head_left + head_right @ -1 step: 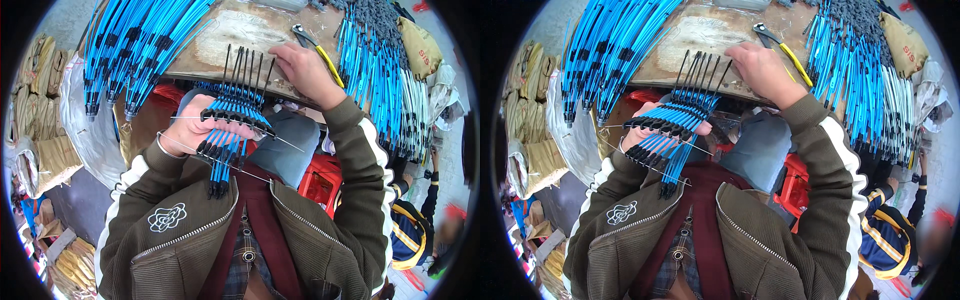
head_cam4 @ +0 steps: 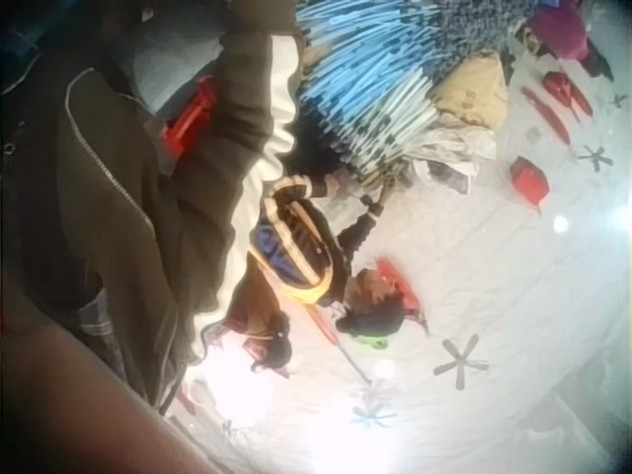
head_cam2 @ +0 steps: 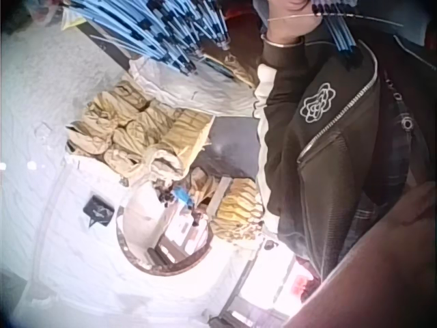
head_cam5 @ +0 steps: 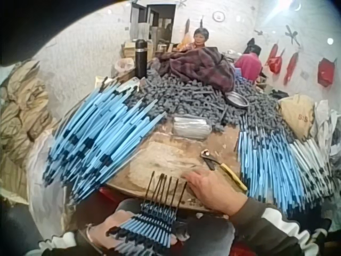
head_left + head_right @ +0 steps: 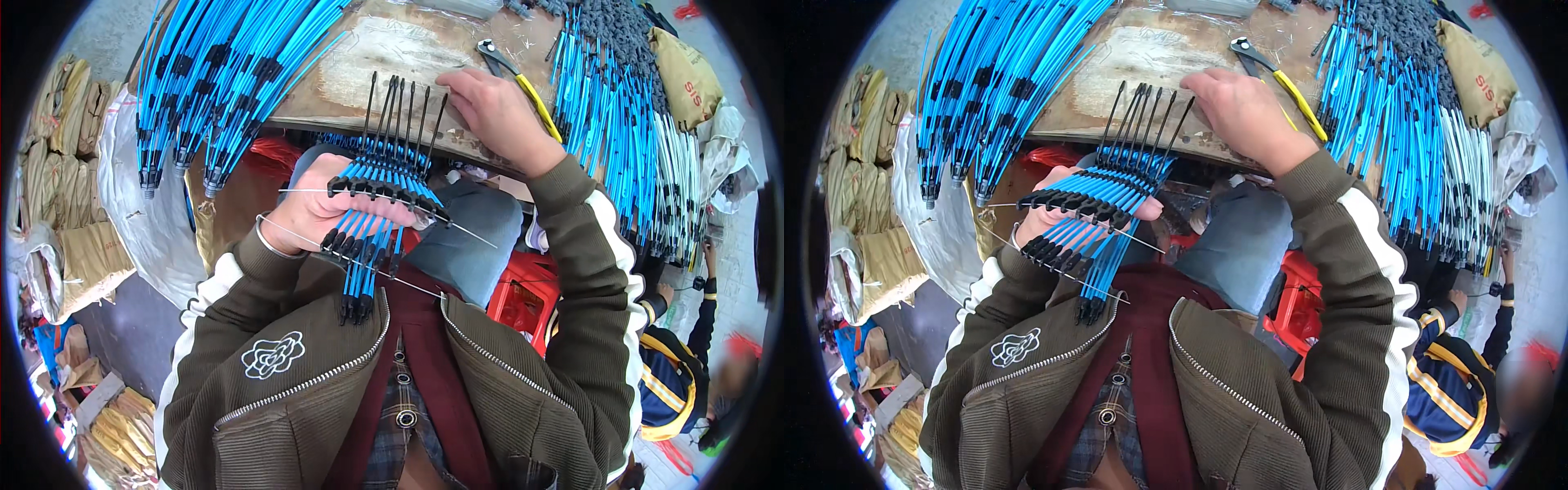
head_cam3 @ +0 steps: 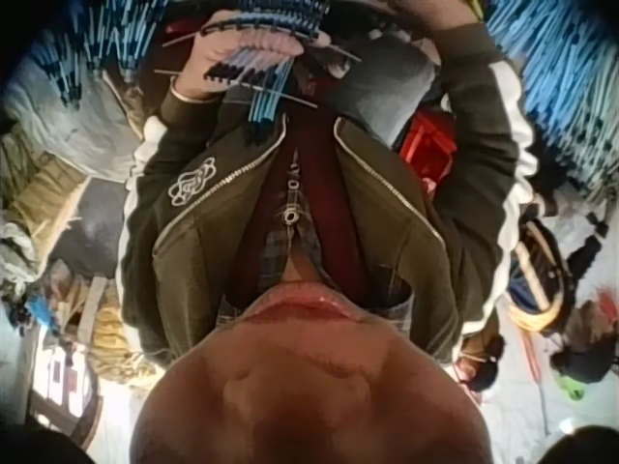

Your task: The person inserts blue wires into plastic connectors by hand, then trims the wires using pliers.

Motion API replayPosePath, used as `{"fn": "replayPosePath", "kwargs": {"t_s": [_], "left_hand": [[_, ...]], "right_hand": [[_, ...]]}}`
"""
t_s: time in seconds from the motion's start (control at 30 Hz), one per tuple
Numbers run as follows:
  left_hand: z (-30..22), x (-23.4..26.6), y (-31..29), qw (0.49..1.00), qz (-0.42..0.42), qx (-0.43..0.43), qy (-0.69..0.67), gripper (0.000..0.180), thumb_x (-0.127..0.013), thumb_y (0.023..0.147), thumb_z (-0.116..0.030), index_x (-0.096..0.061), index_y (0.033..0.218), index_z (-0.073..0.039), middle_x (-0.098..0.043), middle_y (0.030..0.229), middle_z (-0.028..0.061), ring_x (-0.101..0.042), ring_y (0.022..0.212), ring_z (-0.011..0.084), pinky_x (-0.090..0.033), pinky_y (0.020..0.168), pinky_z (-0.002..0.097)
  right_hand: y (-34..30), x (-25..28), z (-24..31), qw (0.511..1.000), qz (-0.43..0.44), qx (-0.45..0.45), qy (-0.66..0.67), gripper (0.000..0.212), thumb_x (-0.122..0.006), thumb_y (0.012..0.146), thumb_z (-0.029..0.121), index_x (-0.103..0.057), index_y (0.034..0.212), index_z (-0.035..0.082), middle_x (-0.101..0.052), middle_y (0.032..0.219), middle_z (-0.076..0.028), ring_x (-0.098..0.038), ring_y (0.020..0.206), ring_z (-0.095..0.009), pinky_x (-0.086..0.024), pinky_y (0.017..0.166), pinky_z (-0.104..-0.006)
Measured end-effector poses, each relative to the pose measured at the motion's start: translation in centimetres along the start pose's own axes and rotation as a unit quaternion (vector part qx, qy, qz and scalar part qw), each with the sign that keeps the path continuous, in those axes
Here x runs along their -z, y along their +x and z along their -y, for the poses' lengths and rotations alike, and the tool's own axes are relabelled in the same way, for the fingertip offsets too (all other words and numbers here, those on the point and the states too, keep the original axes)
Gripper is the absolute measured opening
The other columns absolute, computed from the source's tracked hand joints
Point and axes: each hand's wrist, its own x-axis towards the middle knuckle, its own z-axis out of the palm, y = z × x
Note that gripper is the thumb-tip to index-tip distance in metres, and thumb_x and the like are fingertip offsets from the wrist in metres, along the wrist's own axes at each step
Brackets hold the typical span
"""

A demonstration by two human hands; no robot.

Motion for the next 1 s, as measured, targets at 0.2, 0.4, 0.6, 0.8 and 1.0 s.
{"fn": "replayPosePath", "kwargs": {"t_s": [0.2,0.4,0.6,0.8,1.0], "left_hand": [[-0.4,0.2,0.0,0.999,-0.008,0.031,-0.041,0.018,-0.064,0.077,0.000,-0.066,0.094,-0.001,-0.067,0.091,0.0121,-0.066,0.081,0.0218,-0.052,0.074,0.0287],[-1.3,0.4,0.4,0.997,0.044,-0.049,0.029,0.021,-0.065,0.078,-0.004,-0.066,0.099,0.000,-0.067,0.094,0.0133,-0.065,0.086,0.0243,-0.050,0.081,0.0301],[-1.3,0.0,0.3,0.972,-0.004,0.126,-0.199,0.021,-0.065,0.079,-0.008,-0.066,0.099,0.000,-0.067,0.095,0.0129,-0.065,0.087,0.0240,-0.049,0.083,0.0296],[-1.9,-0.4,0.5,0.987,0.008,0.130,-0.095,0.020,-0.067,0.077,-0.012,-0.067,0.095,-0.003,-0.068,0.092,0.0099,-0.066,0.087,0.0228,-0.049,0.080,0.0291],[-1.4,-0.4,0.6,0.991,0.007,0.103,-0.085,0.019,-0.069,0.076,-0.014,-0.068,0.093,-0.005,-0.068,0.090,0.0096,-0.066,0.085,0.0231,-0.050,0.077,0.0296]], "right_hand": [[1.2,-0.1,-0.9,0.999,0.023,0.035,0.019,0.020,-0.058,0.081,0.007,-0.055,0.100,0.003,-0.061,0.084,-0.015,-0.060,0.076,-0.033,-0.048,0.067,-0.0375],[0.7,0.0,-1.1,0.998,0.016,0.030,0.047,0.019,-0.056,0.081,0.007,-0.055,0.100,0.004,-0.060,0.085,-0.016,-0.060,0.078,-0.033,-0.048,0.068,-0.0391],[1.7,0.4,-0.3,0.996,0.035,0.079,-0.023,0.024,-0.053,0.081,0.004,-0.053,0.105,0.007,-0.059,0.087,-0.015,-0.059,0.078,-0.032,-0.047,0.067,-0.0400],[1.4,1.7,0.1,0.987,0.129,0.091,-0.028,0.028,-0.051,0.077,-0.001,-0.054,0.103,0.008,-0.055,0.087,-0.014,-0.057,0.080,-0.035,-0.046,0.068,-0.0410],[-0.2,2.3,-0.3,0.990,0.138,0.035,-0.013,0.024,-0.049,0.074,-0.004,-0.056,0.096,0.005,-0.055,0.086,-0.015,-0.056,0.081,-0.035,-0.046,0.070,-0.0403]]}}
